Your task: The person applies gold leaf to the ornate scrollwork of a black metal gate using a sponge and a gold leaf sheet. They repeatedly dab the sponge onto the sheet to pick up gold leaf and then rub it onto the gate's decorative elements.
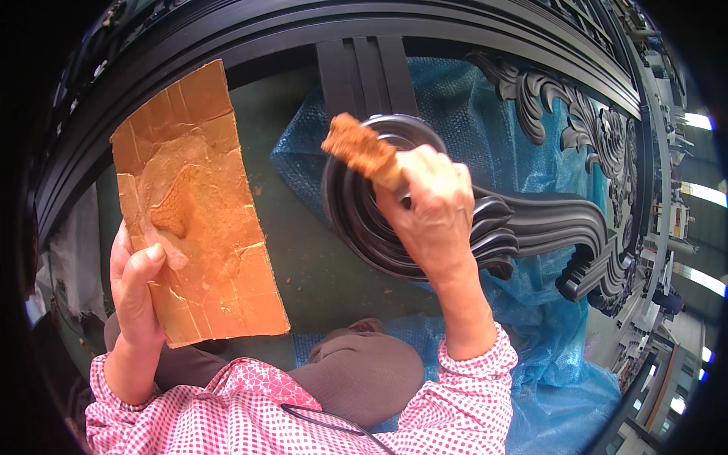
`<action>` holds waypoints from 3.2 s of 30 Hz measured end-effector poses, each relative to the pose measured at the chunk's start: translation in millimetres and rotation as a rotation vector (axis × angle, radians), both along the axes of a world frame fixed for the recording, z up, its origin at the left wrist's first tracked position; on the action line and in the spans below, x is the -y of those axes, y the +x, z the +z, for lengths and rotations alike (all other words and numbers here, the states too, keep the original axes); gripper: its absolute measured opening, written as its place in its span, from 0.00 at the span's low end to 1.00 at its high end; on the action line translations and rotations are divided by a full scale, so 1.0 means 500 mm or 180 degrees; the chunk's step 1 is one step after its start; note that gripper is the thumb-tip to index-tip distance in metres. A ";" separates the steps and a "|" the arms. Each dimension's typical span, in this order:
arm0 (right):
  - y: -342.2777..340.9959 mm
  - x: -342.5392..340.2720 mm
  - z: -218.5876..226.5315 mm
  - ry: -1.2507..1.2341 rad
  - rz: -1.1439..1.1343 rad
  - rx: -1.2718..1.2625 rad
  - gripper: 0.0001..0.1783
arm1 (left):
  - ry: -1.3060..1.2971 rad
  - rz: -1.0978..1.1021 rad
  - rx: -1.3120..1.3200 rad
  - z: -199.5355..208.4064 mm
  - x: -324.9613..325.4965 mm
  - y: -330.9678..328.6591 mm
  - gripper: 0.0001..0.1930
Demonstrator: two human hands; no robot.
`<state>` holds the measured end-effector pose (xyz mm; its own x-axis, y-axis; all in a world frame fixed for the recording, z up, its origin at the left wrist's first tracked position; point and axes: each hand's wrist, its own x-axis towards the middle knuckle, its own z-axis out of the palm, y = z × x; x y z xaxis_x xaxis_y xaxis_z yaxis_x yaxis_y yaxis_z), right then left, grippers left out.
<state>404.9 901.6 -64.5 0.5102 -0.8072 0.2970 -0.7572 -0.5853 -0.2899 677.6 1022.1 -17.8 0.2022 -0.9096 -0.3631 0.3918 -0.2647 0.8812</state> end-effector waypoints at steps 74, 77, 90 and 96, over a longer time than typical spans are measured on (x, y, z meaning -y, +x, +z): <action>-0.069 0.041 0.031 -0.0448 -0.0446 0.0297 0.11 | -0.0086 -0.0002 0.0016 -0.004 -0.016 0.016 0.25; -0.050 0.064 0.028 -0.0301 -0.0211 0.0360 0.11 | -0.0093 0.0002 -0.0014 -0.005 -0.007 0.005 0.25; -0.032 0.037 0.024 0.0095 -0.0706 0.0539 0.10 | -0.0062 -0.0060 -0.0033 -0.009 -0.015 0.027 0.25; -0.048 0.023 -0.009 -0.0303 -0.0946 0.0077 0.13 | 0.0010 0.0082 0.0055 0.000 -0.002 0.012 0.25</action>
